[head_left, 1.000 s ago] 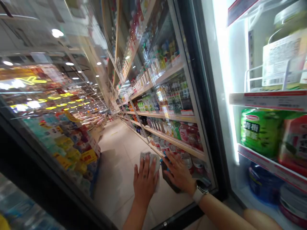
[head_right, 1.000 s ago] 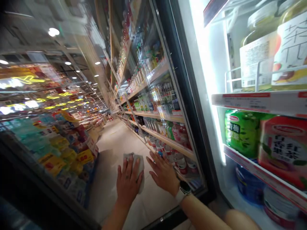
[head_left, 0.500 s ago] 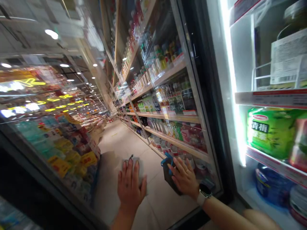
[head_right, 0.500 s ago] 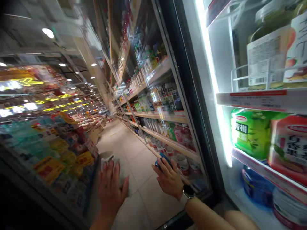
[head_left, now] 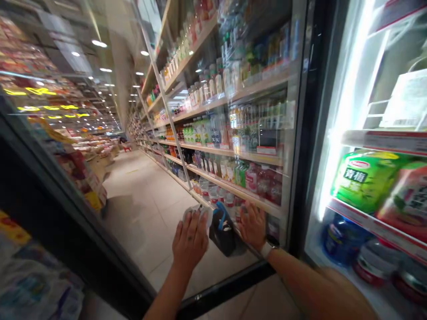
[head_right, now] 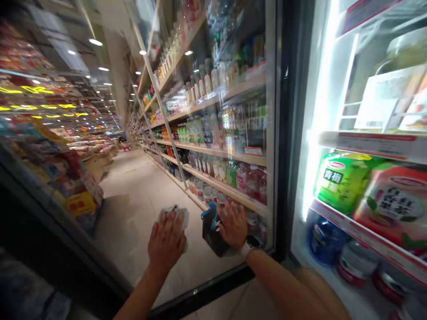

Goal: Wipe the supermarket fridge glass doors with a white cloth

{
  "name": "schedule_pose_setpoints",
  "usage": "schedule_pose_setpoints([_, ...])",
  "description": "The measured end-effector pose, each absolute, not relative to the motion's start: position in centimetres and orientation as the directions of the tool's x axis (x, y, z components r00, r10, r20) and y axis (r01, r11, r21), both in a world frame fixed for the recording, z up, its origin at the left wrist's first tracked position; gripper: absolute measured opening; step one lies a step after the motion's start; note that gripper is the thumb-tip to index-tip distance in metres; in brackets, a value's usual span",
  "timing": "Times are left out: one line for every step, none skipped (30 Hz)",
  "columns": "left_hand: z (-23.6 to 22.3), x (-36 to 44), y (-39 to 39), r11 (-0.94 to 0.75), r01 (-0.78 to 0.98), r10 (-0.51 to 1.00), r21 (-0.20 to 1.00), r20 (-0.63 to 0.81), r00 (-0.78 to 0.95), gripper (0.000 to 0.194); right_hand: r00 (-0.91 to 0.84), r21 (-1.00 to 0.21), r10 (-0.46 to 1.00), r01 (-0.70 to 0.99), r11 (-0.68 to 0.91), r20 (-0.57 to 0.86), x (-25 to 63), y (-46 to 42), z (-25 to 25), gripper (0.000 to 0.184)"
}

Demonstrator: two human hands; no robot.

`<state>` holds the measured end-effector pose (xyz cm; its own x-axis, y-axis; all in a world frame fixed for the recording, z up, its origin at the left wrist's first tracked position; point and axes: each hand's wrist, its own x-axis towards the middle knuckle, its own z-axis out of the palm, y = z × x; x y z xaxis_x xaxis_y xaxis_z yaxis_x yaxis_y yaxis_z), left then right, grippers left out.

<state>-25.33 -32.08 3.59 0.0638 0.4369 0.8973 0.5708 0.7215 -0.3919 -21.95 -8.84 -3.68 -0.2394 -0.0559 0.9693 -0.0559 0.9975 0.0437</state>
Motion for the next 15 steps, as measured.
schedule_pose_setpoints([2.2, -25.8, -32.7, 0.709, 0.588, 0.442, -0.389, 0.895, 0.058, 0.060, -0.249, 0.043, -0.052, -0.041, 0.998, 0.967, -22.2, -8.8, -3.7, 0.065])
schedule_pose_setpoints([0.8, -26.2, -33.3, 0.701, 0.602, 0.447, -0.381, 0.893, 0.045, 0.060, -0.257, 0.041, -0.046, -0.026, 0.999, 0.965, -22.4, -8.8, -3.8, 0.066])
schedule_pose_setpoints([-0.5, -26.7, -34.0, 0.693, 0.617, 0.449, -0.374, 0.893, 0.036, 0.060, -0.266, 0.040, -0.042, -0.014, 0.999, 0.963, -22.7, -8.8, -3.8, 0.067])
schedule_pose_setpoints([-1.5, -27.2, -34.7, 0.682, 0.627, 0.462, -0.376, 0.886, 0.028, 0.060, -0.274, 0.041, -0.040, -0.005, 0.999, 0.961, -22.9, -8.7, -3.9, 0.068])
schedule_pose_setpoints([-2.3, -27.7, -35.3, 0.668, 0.637, 0.479, -0.386, 0.877, 0.028, 0.060, -0.278, 0.045, -0.042, 0.005, 0.999, 0.960, -23.0, -8.7, -4.0, 0.068])
schedule_pose_setpoints([-2.6, -28.2, -35.9, 0.646, 0.646, 0.506, -0.406, 0.862, 0.037, 0.060, -0.278, 0.051, -0.045, 0.015, 0.999, 0.960, -23.1, -8.7, -4.0, 0.069])
schedule_pose_setpoints([-2.5, -28.8, -36.5, 0.627, 0.653, 0.528, -0.424, 0.848, 0.043, 0.060, -0.277, 0.056, -0.046, 0.027, 0.998, 0.960, -23.2, -8.7, -4.0, 0.070])
schedule_pose_setpoints([-2.1, -29.3, -37.0, 0.626, 0.655, 0.532, -0.424, 0.846, 0.039, 0.060, -0.279, 0.061, -0.048, 0.038, 0.997, 0.959, -23.2, -8.7, -3.8, 0.071])
schedule_pose_setpoints([-1.4, -29.8, -37.5, 0.646, 0.648, 0.514, -0.404, 0.857, 0.022, 0.061, -0.290, 0.072, -0.057, 0.044, 0.996, 0.955, -23.1, -8.9, -3.5, 0.071])
schedule_pose_setpoints([-0.4, -30.4, -38.0, 0.688, 0.632, 0.468, -0.358, 0.884, -0.009, 0.063, -0.312, 0.094, -0.077, 0.042, 0.995, 0.947, -23.1, -9.1, -3.0, 0.071])
schedule_pose_setpoints([0.5, -30.9, -38.5, 0.739, 0.609, 0.393, -0.287, 0.919, -0.044, 0.065, -0.344, 0.128, -0.110, 0.029, 0.991, 0.932, -23.1, -9.3, -2.3, 0.070])
schedule_pose_setpoints([1.5, -31.3, -38.8, 0.785, 0.586, 0.304, -0.203, 0.950, -0.078, 0.067, -0.379, 0.171, -0.156, 0.007, 0.985, 0.912, -23.2, -9.7, -1.4, 0.069])
schedule_pose_setpoints([2.2, -31.6, -39.0, 0.816, 0.567, 0.212, -0.115, 0.971, -0.109, 0.068, -0.406, 0.219, -0.208, -0.020, 0.976, 0.890, -23.4, -10.2, -0.3, 0.066])
schedule_pose_setpoints([2.7, -31.7, -39.0, 0.830, 0.556, 0.130, -0.033, 0.982, -0.136, 0.069, -0.423, 0.267, -0.262, -0.050, 0.963, 0.868, -23.7, -10.8, 0.9, 0.064])
schedule_pose_setpoints([2.8, -31.7, -38.8, 0.832, 0.554, 0.067, 0.032, 0.985, -0.159, 0.070, -0.424, 0.303, -0.303, -0.069, 0.950, 0.853, -24.0, -11.4, 2.1, 0.061])
